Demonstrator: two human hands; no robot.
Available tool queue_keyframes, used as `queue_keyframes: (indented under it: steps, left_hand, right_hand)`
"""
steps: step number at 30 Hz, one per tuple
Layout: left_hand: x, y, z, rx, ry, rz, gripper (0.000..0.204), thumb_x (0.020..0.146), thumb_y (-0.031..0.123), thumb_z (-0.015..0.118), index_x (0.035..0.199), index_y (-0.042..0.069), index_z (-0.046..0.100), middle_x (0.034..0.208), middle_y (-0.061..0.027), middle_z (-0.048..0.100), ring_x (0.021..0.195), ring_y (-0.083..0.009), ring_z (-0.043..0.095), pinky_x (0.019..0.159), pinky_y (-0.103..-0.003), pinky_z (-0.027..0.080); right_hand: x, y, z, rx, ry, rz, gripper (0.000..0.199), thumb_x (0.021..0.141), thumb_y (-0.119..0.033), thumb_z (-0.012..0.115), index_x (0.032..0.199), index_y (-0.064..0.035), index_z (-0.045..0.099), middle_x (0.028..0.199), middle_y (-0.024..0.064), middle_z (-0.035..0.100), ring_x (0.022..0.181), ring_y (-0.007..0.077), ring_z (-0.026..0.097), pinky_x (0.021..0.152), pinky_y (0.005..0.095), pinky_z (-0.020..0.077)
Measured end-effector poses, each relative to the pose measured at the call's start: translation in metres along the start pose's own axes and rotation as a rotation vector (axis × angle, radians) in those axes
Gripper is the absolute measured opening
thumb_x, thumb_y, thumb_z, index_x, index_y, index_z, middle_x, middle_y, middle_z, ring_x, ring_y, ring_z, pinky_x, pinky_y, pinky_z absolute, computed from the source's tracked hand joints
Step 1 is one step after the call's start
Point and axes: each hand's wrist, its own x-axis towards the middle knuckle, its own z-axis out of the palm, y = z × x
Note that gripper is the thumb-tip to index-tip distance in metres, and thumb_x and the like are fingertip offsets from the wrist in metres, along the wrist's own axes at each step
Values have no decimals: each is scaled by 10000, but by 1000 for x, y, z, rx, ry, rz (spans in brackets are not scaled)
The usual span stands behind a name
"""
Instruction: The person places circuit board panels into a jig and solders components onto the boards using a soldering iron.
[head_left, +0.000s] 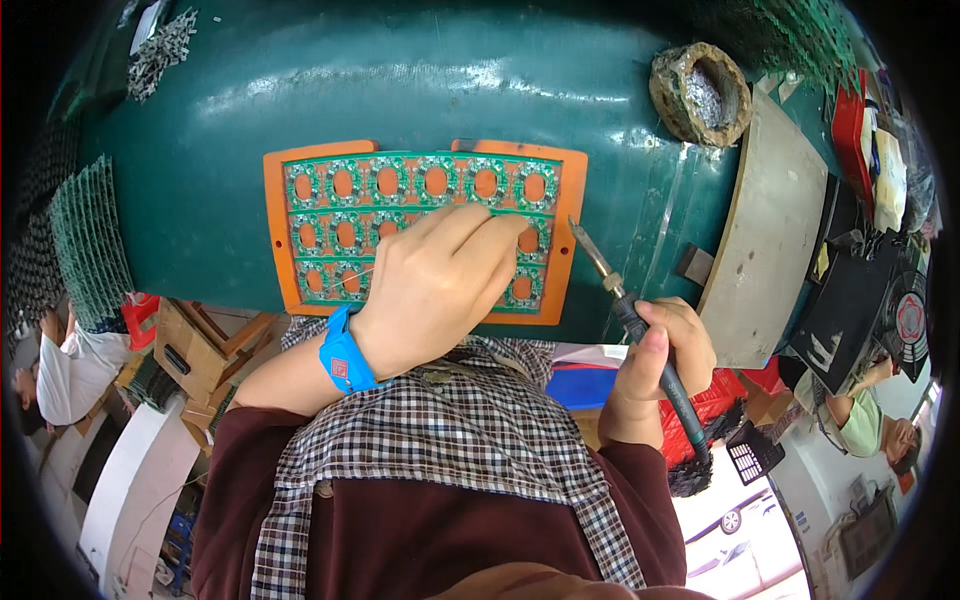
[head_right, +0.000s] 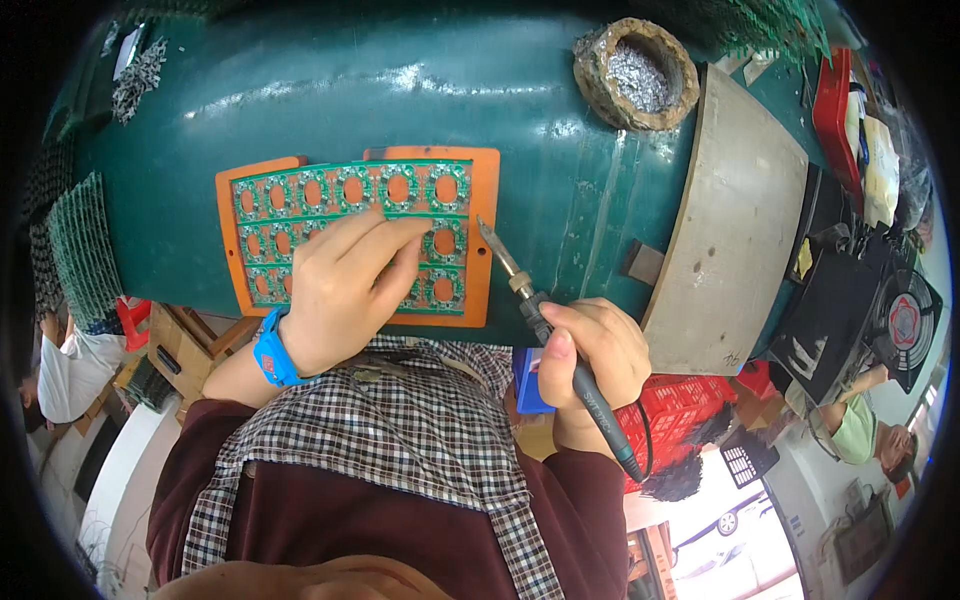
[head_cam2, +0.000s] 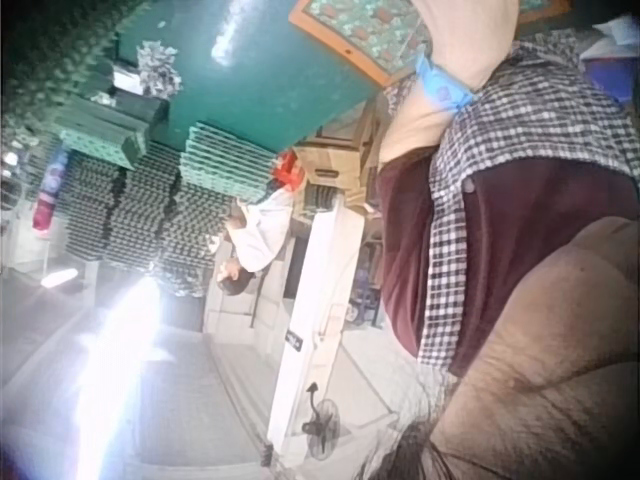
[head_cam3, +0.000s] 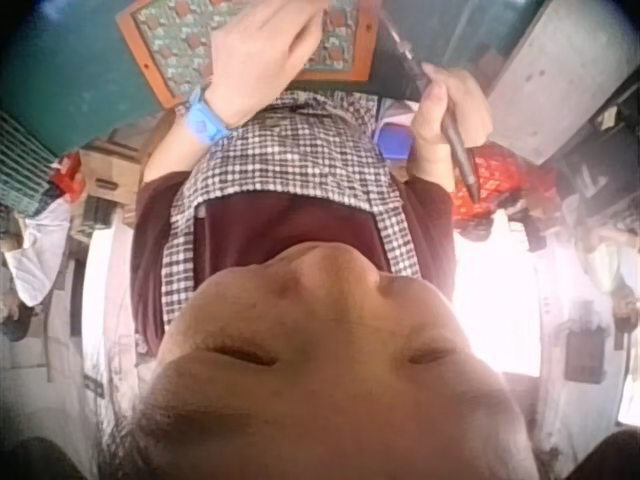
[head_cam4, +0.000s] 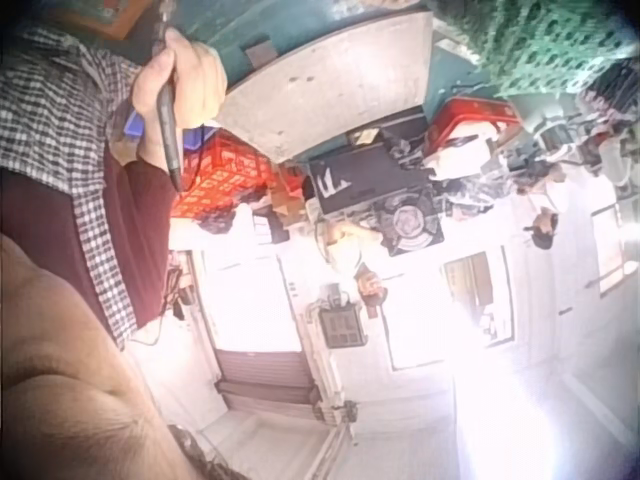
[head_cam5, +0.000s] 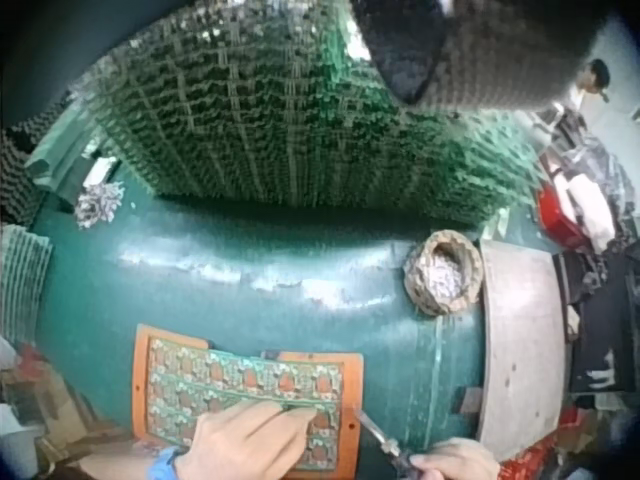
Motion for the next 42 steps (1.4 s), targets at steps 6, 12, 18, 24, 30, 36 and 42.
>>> queue_keyframes:
  steps: [6,12,18,24,30,36,42]
  left_hand:
    - [-14,4,5,-13,-46,-19,243,716,-43,649,952,15,644,720,-81,568,612,-229,569,533,-330,459]
    - [-14,5,6,-11,-86,-8,260,733,-34,637,988,11,629,760,-93,574,650,-246,578,549,-341,471]
    - [-17,6,5,44,-85,25,307,715,29,650,1020,32,615,785,-62,533,684,-219,584,552,-324,486]
    - [-15,8,9,25,-91,2,291,736,-21,626,1018,46,639,739,-74,550,644,-229,558,549,-338,463]
    - [-17,9,2,53,-91,46,274,726,-23,634,989,50,645,739,-64,556,644,-223,562,541,-335,457]
    - [-40,17,3,-45,-94,11,239,721,-36,650,949,33,633,793,-90,596,693,-241,600,575,-348,480]
    - [-42,17,5,22,-136,92,275,703,14,649,976,26,614,811,-63,570,731,-214,596,581,-323,504]
  right_hand:
    - [-11,-3,1,-11,-22,-73,119,746,-58,598,781,43,651,575,108,578,485,226,590,475,301,480]
    - [-9,-2,7,-31,-62,-116,98,752,-46,614,784,39,652,572,102,573,475,210,582,454,283,467]
    - [-13,1,8,-20,-64,-171,88,752,-33,620,794,39,645,570,94,569,454,197,563,429,274,446]
    - [-12,-3,8,-41,-80,-137,92,752,-23,618,806,46,645,574,102,572,455,196,565,428,272,444]
    - [-25,-13,4,-59,7,-105,97,763,-47,601,774,39,644,584,114,585,474,223,576,466,290,463]
    - [-47,-16,-4,-34,41,-46,136,780,-104,586,740,17,635,595,104,597,517,234,593,513,310,473]
    - [-48,-13,-1,-31,-19,-87,93,757,-65,599,733,19,631,586,101,589,494,221,585,483,301,470]
